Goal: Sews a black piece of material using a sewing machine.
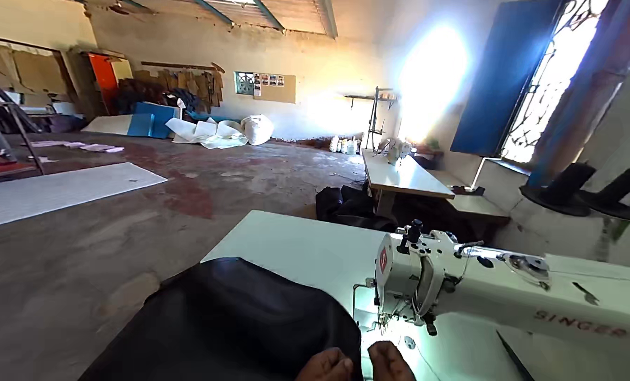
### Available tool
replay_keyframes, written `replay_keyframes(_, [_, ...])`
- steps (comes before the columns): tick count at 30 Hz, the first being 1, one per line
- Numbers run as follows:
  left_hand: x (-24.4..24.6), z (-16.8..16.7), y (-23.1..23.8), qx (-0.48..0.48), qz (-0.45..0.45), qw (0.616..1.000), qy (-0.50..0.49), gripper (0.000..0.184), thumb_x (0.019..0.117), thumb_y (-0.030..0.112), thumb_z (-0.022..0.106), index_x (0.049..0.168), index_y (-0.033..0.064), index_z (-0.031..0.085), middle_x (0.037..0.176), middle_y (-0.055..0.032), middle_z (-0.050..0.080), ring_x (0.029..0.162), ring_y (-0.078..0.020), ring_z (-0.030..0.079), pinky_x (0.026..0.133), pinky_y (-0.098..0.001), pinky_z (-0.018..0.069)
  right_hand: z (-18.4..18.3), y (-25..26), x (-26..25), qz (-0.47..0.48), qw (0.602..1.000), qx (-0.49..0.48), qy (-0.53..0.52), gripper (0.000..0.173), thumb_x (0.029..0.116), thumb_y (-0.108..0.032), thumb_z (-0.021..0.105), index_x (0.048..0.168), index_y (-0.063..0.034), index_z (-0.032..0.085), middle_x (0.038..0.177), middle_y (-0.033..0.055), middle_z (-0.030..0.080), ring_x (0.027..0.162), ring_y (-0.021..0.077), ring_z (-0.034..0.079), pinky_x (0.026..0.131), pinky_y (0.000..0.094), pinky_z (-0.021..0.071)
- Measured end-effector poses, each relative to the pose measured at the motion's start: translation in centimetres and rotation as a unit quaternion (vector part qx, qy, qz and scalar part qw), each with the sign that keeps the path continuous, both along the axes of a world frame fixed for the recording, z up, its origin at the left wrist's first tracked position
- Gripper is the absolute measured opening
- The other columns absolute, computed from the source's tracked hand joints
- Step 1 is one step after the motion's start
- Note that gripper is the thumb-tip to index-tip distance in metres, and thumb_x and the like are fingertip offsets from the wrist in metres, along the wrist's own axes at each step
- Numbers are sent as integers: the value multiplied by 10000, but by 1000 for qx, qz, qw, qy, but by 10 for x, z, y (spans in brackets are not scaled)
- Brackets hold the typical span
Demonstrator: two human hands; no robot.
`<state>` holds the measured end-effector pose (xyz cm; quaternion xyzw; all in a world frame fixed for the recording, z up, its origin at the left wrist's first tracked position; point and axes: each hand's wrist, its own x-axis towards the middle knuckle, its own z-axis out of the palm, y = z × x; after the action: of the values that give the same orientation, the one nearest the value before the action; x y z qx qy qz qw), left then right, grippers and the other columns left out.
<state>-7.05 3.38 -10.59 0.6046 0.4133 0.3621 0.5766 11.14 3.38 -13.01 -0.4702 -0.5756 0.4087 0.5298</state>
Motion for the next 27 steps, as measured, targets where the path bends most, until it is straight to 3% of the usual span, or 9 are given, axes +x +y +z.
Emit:
replay_keyframes(3, [7,-1,-16,-45,36,993,-103,194,1082,151,425,945,111,556,727,105,565,659,18,560,666,-201,505,2,-3,-1,-10,999,-12,33,135,1035,-76,500,995,23,584,691,-51,563,518,-16,514,516,195,490])
replay_keyframes(6, [11,-5,-29,-45,75,976,-200,223,1087,119,363,975,142,554,788,124,635,745,28,620,752,-211,543,5,-3,1,25,998,18,53,117,1036,-57,484,984,-7,576,706,-78,568,526,-34,520,517,175,492])
replay_keyframes(11, [10,-14,-36,-5,123,968,-218,230,1090,123,349,1047,118,576,883,121,679,850,30,651,842,-233,554,6,-2,4,46,996,43,68,121,1044,-50,470,990,-26,576,723,-96,574,542,-49,532,525,162,503])
replay_keyframes(14, [12,-13,-36,-1,126,968,-218,223,1087,104,363,1019,138,573,852,137,677,812,41,649,813,-213,555,5,-2,5,32,995,67,59,115,1045,-56,482,980,-28,573,743,-97,585,549,-65,532,531,149,504])
replay_keyframes(18, [15,-16,-34,12,120,969,-216,202,1075,76,387,994,141,560,819,138,660,772,39,640,775,-210,554,-2,1,5,-27,993,118,9,277,986,-26,535,1206,143,550,1080,149,629,612,-9,562,571,176,516])
replay_keyframes(19, [15,-16,-33,12,119,969,-215,198,1078,79,395,993,145,561,816,140,663,767,39,641,770,-208,553,-4,1,6,-25,989,144,-1,306,984,-23,522,1234,152,533,1119,172,615,634,-7,570,587,174,522])
replay_keyframes(22, [17,-17,-32,20,123,972,-199,191,1068,79,425,966,155,567,789,150,643,743,47,621,746,-194,541,-5,1,8,-2,975,220,-28,257,1009,-89,535,1177,99,580,1097,161,620,657,-8,559,595,162,512])
replay_keyframes(25, [19,-17,-31,25,120,974,-191,166,1053,55,453,964,146,559,786,144,643,739,46,622,742,-191,538,-1,-1,9,26,967,243,-69,300,992,-200,650,1124,69,643,1032,166,630,650,18,524,582,148,458])
replay_keyframes(27, [20,-18,-30,33,116,975,-185,147,1044,47,467,972,138,556,790,143,637,742,49,616,740,-188,535,-1,-1,9,22,964,250,-83,242,953,-145,685,1077,63,678,982,172,640,634,37,520,564,153,448])
